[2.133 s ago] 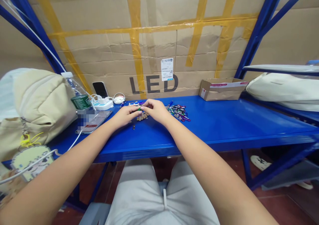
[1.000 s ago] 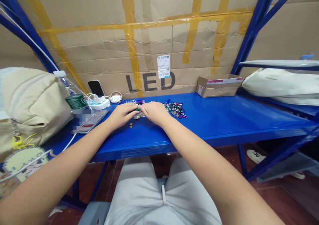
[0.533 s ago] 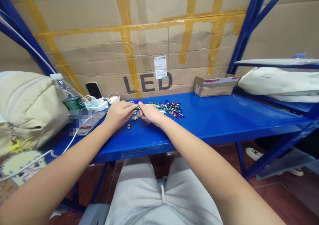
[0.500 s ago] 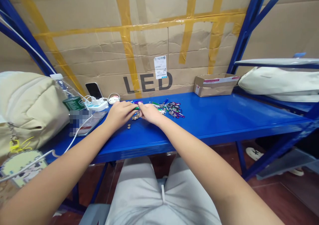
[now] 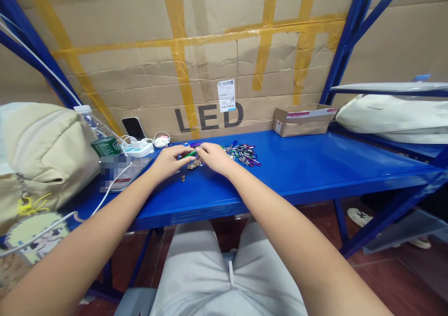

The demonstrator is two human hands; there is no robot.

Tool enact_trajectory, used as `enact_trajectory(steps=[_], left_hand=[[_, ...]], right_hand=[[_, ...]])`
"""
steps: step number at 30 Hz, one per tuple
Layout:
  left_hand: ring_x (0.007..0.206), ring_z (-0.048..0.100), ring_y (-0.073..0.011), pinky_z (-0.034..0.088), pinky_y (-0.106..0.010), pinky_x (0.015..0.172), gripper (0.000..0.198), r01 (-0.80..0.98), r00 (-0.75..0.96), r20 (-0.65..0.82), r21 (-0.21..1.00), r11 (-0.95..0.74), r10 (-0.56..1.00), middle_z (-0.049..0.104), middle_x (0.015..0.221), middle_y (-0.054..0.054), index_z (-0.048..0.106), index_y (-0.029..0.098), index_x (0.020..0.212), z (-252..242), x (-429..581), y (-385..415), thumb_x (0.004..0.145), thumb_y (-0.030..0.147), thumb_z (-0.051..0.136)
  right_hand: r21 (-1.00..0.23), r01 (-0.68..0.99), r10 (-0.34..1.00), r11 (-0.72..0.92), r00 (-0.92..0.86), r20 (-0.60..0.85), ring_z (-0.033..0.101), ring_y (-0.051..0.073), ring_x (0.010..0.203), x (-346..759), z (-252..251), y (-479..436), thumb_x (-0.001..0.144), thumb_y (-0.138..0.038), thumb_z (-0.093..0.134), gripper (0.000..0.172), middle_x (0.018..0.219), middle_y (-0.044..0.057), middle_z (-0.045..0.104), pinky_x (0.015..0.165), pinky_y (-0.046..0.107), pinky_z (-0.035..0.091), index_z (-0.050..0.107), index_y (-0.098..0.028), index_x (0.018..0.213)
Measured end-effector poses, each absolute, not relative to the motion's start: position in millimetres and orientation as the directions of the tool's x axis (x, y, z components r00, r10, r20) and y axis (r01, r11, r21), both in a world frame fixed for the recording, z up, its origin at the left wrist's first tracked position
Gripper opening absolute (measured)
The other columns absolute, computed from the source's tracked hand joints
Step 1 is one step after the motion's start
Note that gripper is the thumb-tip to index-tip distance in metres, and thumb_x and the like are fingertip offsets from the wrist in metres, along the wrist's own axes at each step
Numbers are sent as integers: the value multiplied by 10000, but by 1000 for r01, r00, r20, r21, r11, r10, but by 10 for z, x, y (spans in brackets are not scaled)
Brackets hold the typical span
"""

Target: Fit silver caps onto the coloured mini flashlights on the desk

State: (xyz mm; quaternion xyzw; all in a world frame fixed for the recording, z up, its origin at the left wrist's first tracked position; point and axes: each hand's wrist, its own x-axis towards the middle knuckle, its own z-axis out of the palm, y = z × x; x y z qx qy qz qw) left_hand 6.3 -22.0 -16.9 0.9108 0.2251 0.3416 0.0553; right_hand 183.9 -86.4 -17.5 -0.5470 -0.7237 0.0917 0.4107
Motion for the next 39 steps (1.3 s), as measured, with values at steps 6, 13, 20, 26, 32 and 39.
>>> enact_trajectory(steps=[6,13,20,26,32,39], left_hand=[[1000,614,-241,459,-378,915,337,631,550,588,173,-757,593,691,1051,-99,687,150,1016,-219,-161,179,900,340,434],[1104,559,-265,439,-390,910,366,721,647,420,-64,-690,637,641,1197,-68,623,240,1178,-342,-217,423,889,372,441],[1102,559,-274,451,-382,842,353,817,553,394,-86,-570,734,628,1212,-98,631,214,1142,-434,-248,552,908,276,373],[1141,537,-272,425,-397,906,360,779,614,348,-120,-616,708,609,1246,-78,600,246,1201,-409,-235,571,905,305,403],[1093,561,-250,441,-335,833,381,737,672,314,-204,-644,670,620,1215,-76,570,267,1247,-354,-182,498,917,281,381],[1121,553,-226,423,-314,863,358,704,709,272,-231,-671,651,605,1262,-33,584,291,1226,-304,-129,410,922,291,396]], right_hand=[[-544,830,781,125,256,569,475,152,630,2135,-114,-798,856,-341,407,292,657,33,574,574,263,312,481,-193,616],[-506,832,840,-225,429,332,592,215,722,2369,-65,-848,802,-283,419,270,822,120,692,599,281,379,652,-175,720],[-454,794,824,-404,531,197,634,300,952,2418,-72,-826,825,-316,428,363,1048,197,675,712,346,459,704,-136,976],[-418,791,830,-446,541,138,629,306,1004,2456,-113,-794,823,-324,479,380,1127,222,643,741,359,474,688,-128,1072],[-322,885,871,-336,422,252,628,297,957,2317,-107,-844,845,-252,441,324,1063,202,662,723,348,458,692,-126,1006],[-66,914,833,401,-334,440,571,213,953,1887,-225,-860,880,-279,459,288,1025,103,621,829,307,415,682,-198,1044]])
